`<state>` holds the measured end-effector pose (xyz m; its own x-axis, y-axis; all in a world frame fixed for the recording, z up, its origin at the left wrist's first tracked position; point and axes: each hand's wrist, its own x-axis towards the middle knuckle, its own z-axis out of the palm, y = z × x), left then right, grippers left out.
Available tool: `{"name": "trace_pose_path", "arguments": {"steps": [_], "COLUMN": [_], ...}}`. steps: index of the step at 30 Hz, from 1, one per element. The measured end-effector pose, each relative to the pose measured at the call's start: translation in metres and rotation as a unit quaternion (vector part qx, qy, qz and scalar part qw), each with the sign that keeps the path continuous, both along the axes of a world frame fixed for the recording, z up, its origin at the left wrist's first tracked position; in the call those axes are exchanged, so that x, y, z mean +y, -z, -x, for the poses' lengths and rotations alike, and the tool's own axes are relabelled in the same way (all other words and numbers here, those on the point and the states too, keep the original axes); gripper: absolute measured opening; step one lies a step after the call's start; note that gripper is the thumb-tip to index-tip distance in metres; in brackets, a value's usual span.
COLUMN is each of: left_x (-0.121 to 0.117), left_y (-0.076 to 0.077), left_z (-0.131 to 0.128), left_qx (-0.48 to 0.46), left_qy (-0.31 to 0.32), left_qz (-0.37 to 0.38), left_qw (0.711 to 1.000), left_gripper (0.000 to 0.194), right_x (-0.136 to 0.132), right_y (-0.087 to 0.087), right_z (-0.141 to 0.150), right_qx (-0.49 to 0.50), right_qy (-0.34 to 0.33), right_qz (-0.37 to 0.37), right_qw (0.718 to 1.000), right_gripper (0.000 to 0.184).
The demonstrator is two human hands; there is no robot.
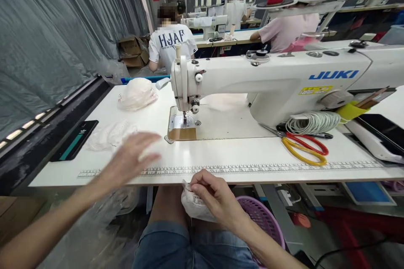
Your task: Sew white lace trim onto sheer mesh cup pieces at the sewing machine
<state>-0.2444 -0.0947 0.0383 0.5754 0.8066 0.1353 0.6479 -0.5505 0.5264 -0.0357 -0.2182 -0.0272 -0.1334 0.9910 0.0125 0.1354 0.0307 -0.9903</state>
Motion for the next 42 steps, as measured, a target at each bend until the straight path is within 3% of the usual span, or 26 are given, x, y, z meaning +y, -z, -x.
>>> {"name": "trace_pose_path", "arguments": {"steps": [2,4,10,12,17,22,26,28,30,33,36,42], "left_x": [-0.035,-0.059,-0.08,-0.083,-0.091,-0.096,-0.101,-0.102,-0.101,-0.099,-0.097,-0.099], "left_y": [0.016,0.031,0.056,0.06,0.072,0.076,0.076,0.077,0.079,0.083,0.087,0.089], "left_z": [-0.02,-0.033,-0.037,-0.035,-0.037,-0.04,-0.038,-0.037,-0.036,-0.035,-0.035,-0.037], "left_qx": [-0.047,-0.107,-0.158,-0.159,-0.173,-0.185,-0.165,-0.159,-0.162,-0.17,-0.169,-0.166], "left_qy": [0.12,0.145,0.035,0.015,-0.019,-0.011,-0.003,0.005,0.007,-0.013,-0.032,-0.039], "left_qz": [0.226,0.37,0.489,0.527,0.559,0.561,0.521,0.51,0.53,0.578,0.587,0.6], "left_qw": [0.966,0.912,0.857,0.835,0.811,0.807,0.838,0.846,0.832,0.798,0.791,0.782], "left_gripper": [0.044,0.04,0.029,0.029,0.036,0.039,0.035,0.034,0.034,0.035,0.035,0.038], "right_x": [-0.002,-0.005,-0.019,-0.026,-0.045,-0.053,-0.052,-0.052,-0.053,-0.055,-0.057,-0.059], "right_y": [-0.003,-0.006,-0.004,-0.001,0.005,0.012,0.018,0.021,0.024,0.029,0.032,0.037], "right_z": [-0.001,-0.003,-0.012,-0.016,-0.019,-0.009,-0.002,0.0,0.001,-0.002,-0.006,-0.006], "right_qx": [-0.033,-0.061,-0.13,-0.155,-0.259,-0.341,-0.355,-0.351,-0.31,-0.152,-0.055,-0.173], "right_qy": [-0.015,-0.023,0.004,0.019,-0.013,-0.028,-0.026,-0.032,-0.038,-0.005,0.039,-0.04], "right_qz": [-0.017,-0.031,-0.035,-0.073,-0.214,-0.229,-0.229,-0.222,-0.197,-0.095,-0.02,-0.127], "right_qw": [0.999,0.997,0.991,0.985,0.942,0.911,0.906,0.909,0.929,0.984,0.998,0.976], "right_gripper": [0.022,0.019,0.018,0.014,0.014,0.016,0.016,0.017,0.016,0.016,0.016,0.007]}}
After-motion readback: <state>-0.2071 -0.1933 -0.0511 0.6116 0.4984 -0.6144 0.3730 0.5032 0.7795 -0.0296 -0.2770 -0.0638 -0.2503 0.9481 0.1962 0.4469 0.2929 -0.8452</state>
